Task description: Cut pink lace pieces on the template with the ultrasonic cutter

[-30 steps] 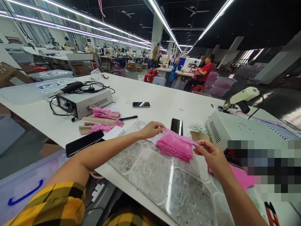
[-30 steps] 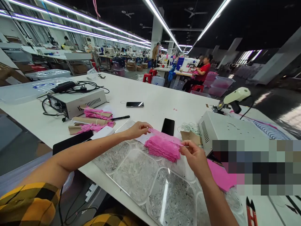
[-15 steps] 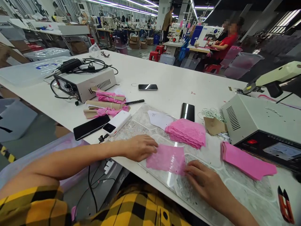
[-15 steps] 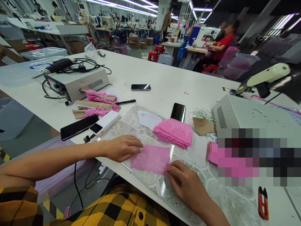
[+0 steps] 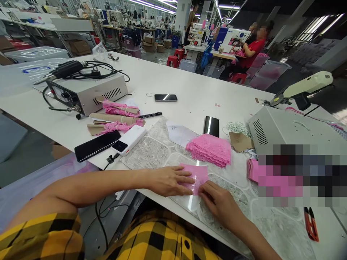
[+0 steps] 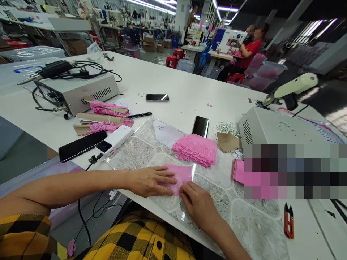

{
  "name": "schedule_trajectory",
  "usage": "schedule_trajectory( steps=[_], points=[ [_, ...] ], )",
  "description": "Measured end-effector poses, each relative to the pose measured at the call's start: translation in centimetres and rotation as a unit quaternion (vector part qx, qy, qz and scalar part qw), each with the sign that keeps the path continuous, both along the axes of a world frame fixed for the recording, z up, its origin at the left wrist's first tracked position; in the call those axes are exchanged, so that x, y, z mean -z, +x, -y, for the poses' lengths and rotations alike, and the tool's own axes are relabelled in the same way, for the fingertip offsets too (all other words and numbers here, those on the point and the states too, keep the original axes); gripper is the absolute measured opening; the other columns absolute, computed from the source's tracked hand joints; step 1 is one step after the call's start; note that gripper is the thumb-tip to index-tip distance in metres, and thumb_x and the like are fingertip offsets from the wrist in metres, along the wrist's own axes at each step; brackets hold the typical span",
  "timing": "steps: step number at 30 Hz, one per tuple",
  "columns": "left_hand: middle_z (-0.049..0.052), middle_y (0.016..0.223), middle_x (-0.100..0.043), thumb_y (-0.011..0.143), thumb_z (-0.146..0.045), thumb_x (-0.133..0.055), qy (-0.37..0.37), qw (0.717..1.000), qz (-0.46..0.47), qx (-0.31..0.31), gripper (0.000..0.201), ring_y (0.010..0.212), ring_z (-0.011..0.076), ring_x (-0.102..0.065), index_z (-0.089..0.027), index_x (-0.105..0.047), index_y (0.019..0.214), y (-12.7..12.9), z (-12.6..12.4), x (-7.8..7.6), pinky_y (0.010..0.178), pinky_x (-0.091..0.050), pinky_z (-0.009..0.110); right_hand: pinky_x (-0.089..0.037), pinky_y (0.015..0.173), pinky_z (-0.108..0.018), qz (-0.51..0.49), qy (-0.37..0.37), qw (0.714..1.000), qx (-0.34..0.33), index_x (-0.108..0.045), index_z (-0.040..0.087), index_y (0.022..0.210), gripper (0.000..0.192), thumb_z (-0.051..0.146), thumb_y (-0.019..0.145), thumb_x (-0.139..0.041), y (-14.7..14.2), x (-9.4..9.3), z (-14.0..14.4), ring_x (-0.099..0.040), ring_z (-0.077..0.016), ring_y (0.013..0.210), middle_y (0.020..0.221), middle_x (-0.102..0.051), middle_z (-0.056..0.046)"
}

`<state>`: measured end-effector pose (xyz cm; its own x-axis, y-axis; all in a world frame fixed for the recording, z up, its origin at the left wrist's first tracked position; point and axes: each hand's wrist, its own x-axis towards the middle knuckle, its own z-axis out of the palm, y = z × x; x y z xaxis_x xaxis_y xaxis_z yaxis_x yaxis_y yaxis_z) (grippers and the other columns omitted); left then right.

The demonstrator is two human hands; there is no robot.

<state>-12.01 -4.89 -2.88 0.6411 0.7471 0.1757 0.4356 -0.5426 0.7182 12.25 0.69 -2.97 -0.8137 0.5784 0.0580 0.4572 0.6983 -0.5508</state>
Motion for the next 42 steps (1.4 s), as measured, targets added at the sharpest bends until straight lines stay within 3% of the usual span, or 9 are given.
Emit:
schedule_trajectory(
  steps=[5, 9, 16, 21, 26, 36, 42],
  points=[
    [0.005, 0.126, -0.065, 0.082, -0.014, -0.066, 0.034, 0.999, 0.006, -0.006, 0.033, 0.126, 0.0292, -0.055, -0.037, -0.073, 0.104, -0.1, -0.1, 0.1, 0.116, -0.03, 0.044, -0.041, 0.058, -0.026, 0.004, -0.054, 0.998, 0.035, -0.052, 0.023, 0.074, 0.02, 0.03, 0.091, -0.044, 0.1, 0.1, -0.3, -0.053, -0.0142, 0.062, 0.072, -0.06, -0.001],
    [0.006, 0.128, -0.064, 0.085, -0.017, -0.062, 0.078, 0.997, -0.015, 0.01, 0.031, 0.126, 0.0296, -0.055, -0.036, -0.071, 0.108, -0.2, -0.2, 0.3, 0.115, -0.031, 0.044, -0.038, 0.057, -0.027, 0.008, -0.111, 0.992, 0.061, -0.049, 0.022, 0.07, 0.024, 0.036, 0.089, -0.045, 0.1, 0.3, -0.8, -0.049, -0.0142, 0.059, 0.067, -0.056, 0.0],
    [0.008, 0.133, -0.059, 0.093, -0.022, -0.051, 0.116, 0.984, -0.126, 0.046, 0.03, 0.13, 0.0272, -0.05, -0.032, -0.067, 0.116, -0.1, -0.3, -0.1, 0.117, -0.026, 0.044, -0.034, 0.053, -0.026, 0.024, -0.155, 0.986, 0.06, -0.047, 0.022, 0.065, 0.028, 0.04, 0.086, -0.044, -0.6, -0.2, -1.8, -0.047, -0.0137, 0.056, 0.06, -0.054, 0.001],
    [0.014, 0.125, -0.061, 0.095, -0.029, -0.05, 0.202, 0.962, -0.179, 0.05, 0.038, 0.121, 0.0255, -0.054, -0.019, -0.055, 0.132, 0.5, -0.5, -0.1, 0.11, -0.034, 0.045, -0.034, 0.055, -0.027, 0.045, -0.185, 0.98, 0.062, -0.048, 0.022, 0.064, 0.027, 0.04, 0.084, -0.046, -0.9, -0.9, -1.8, -0.047, -0.0139, 0.058, 0.062, -0.055, 0.0],
    [0.013, 0.115, -0.06, 0.092, -0.038, -0.055, 0.252, 0.941, -0.222, 0.042, 0.036, 0.108, 0.0258, -0.055, -0.023, -0.061, 0.124, 1.3, -0.7, 0.1, 0.102, -0.039, 0.046, -0.033, 0.058, -0.028, 0.065, -0.184, 0.978, 0.074, -0.047, 0.022, 0.063, 0.023, 0.036, 0.082, -0.045, -1.0, -0.9, -1.4, -0.047, -0.0146, 0.059, 0.061, -0.055, 0.0],
    [0.013, 0.123, -0.058, 0.094, -0.039, -0.053, 0.252, 0.941, -0.221, 0.04, 0.032, 0.112, 0.0253, -0.054, -0.027, -0.064, 0.121, 1.2, -0.9, 0.3, 0.103, -0.037, 0.046, -0.03, 0.058, -0.028, 0.087, -0.202, 0.973, 0.075, -0.05, 0.021, 0.065, 0.02, 0.033, 0.08, -0.046, -1.3, -0.7, -2.4, -0.045, -0.014, 0.059, 0.062, -0.055, 0.0],
    [0.013, 0.128, -0.058, 0.093, -0.039, -0.055, 0.236, 0.944, -0.226, 0.035, 0.037, 0.117, 0.0255, -0.051, -0.022, -0.059, 0.126, 1.1, -0.8, 0.6, 0.107, -0.034, 0.046, -0.032, 0.058, -0.027, 0.073, -0.222, 0.97, 0.069, -0.052, 0.02, 0.066, 0.022, 0.037, 0.08, -0.047, -1.2, -0.9, -2.6, -0.045, -0.0136, 0.06, 0.063, -0.054, 0.0]
  ],
)
